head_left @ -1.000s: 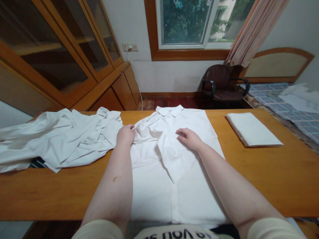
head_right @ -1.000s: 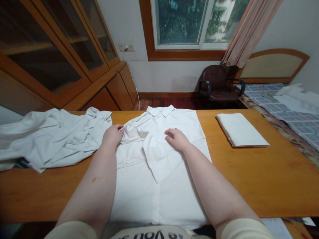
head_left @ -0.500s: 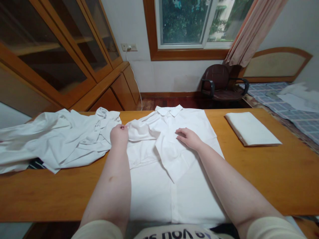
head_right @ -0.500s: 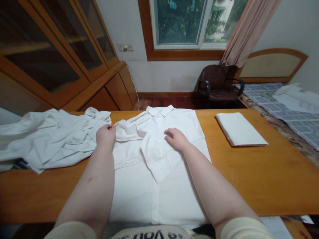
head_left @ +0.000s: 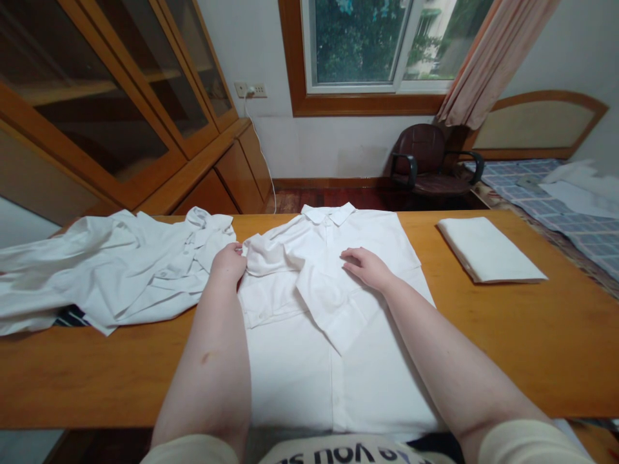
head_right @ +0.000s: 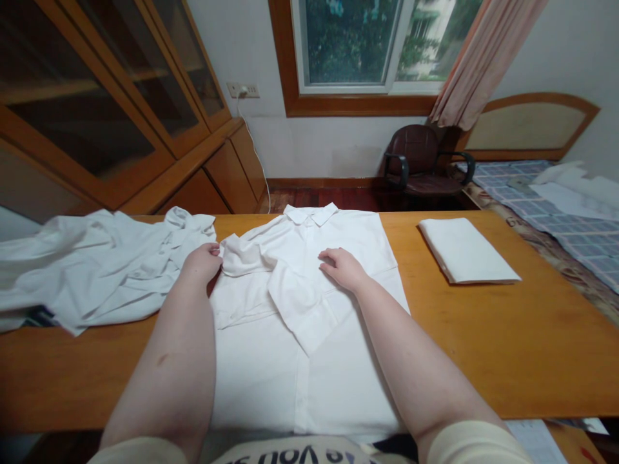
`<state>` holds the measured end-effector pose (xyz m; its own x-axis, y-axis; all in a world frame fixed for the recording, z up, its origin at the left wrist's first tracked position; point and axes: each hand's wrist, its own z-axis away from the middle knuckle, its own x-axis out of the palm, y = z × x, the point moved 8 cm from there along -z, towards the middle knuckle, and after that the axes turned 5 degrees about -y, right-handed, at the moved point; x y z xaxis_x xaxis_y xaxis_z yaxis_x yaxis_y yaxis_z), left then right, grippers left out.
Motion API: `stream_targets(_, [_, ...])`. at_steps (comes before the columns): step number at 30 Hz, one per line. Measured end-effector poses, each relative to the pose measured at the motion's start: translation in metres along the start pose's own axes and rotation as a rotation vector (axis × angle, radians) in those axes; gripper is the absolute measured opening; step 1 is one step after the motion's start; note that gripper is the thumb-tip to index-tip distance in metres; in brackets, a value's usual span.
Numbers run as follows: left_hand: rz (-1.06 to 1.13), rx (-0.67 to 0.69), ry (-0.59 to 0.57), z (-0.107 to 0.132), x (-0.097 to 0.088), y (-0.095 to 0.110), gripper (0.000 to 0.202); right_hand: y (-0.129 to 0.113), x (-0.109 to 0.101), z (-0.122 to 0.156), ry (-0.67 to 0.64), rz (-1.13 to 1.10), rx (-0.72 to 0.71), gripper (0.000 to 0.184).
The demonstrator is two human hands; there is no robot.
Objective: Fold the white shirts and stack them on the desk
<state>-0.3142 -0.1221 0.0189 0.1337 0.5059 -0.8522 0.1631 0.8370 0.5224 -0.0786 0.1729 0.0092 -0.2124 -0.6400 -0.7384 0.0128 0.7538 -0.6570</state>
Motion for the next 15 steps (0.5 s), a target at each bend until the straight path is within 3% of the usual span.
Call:
stream_targets(6, [-0.046,-0.083,0.002,0.008,-0.009,-0.004,0.020,0.001,0.000,0.000,0.005,0.005,-0.006,0.024])
stream_targets(9, [-0.020,-0.096,0.124,0.013,-0.020,0.002,0.021,0.000,0.001,0.000,0.000,0.004,-0.011,0.024])
stream_targets(12, [0.033,0.172,0.287,0.023,-0.031,0.033,0.028,-0.001,0.001,0.000,-0.004,0.007,-0.004,0.024])
stream_targets(14, [0.027,0.395,0.255,0.031,-0.027,0.057,0.028,-0.001,0.001,0.000,-0.005,0.011,-0.004,0.024])
stream_targets(15, [-0.004,0.439,0.204,0.033,-0.022,0.064,0.027,-0.001,0.001,0.000,-0.005,0.013,-0.005,0.024])
